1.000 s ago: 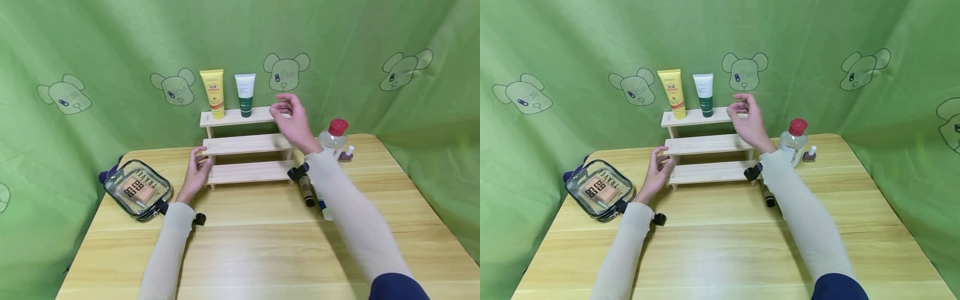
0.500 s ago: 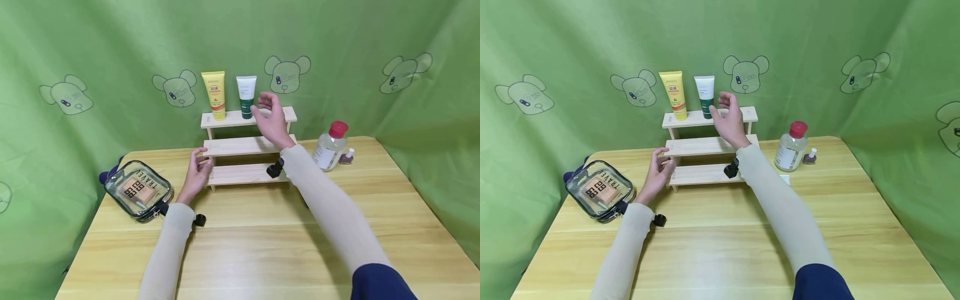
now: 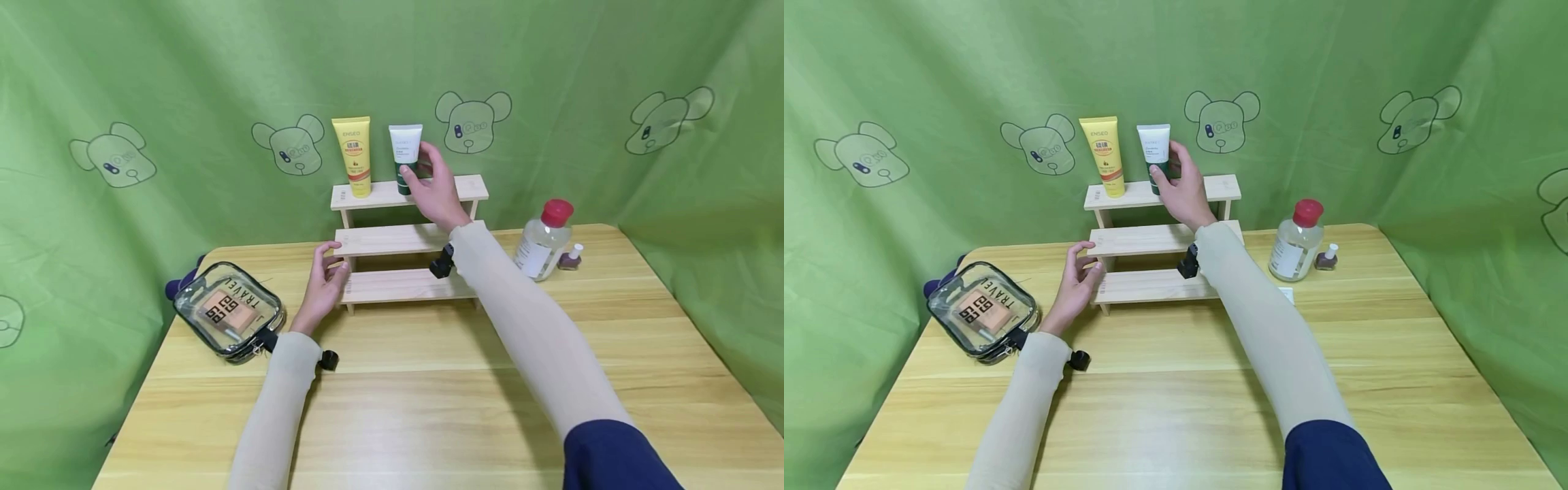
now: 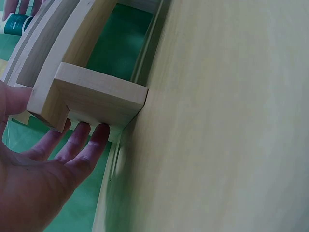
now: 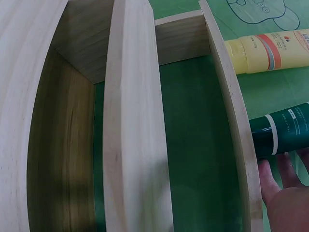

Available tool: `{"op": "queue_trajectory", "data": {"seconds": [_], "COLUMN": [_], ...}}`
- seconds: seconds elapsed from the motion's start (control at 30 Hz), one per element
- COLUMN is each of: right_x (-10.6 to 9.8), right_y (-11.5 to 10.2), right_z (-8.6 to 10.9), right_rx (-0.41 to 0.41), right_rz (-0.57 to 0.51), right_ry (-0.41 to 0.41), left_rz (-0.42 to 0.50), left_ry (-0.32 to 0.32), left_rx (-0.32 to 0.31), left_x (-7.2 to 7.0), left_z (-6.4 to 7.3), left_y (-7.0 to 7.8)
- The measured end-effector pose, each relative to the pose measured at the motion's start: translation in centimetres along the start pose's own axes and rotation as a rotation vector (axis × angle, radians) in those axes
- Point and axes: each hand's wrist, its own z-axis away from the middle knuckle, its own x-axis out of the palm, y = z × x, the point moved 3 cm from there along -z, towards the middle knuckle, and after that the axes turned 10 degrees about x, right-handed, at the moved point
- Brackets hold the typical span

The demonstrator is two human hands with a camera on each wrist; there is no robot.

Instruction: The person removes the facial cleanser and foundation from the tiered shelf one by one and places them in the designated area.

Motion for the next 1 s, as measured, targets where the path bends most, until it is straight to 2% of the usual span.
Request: {"op": "queue_trajectory", "data": {"seconds": [0.37,0.63,1.0], "right_x": [0.1,-0.6,-2.2], "right_y": [0.3,-0.1,-0.4], "right_z": [-0.5,-0.3,0.7], "right_rx": [0.025,0.043,-0.008], "right_rz": [-0.043,0.002,0.01], "right_ry": [-0.039,-0.059,-0.045], "left_rz": [0.004,-0.003,-0.006], "left_ry": [-0.007,0.002,0.003], "left_rx": [-0.002,0.012,0.006], "left_x": [0.2,0.1,0.0], "left_z": [0.2,0.0,0.1], "left_y": [0.2,0.2,0.1]}}
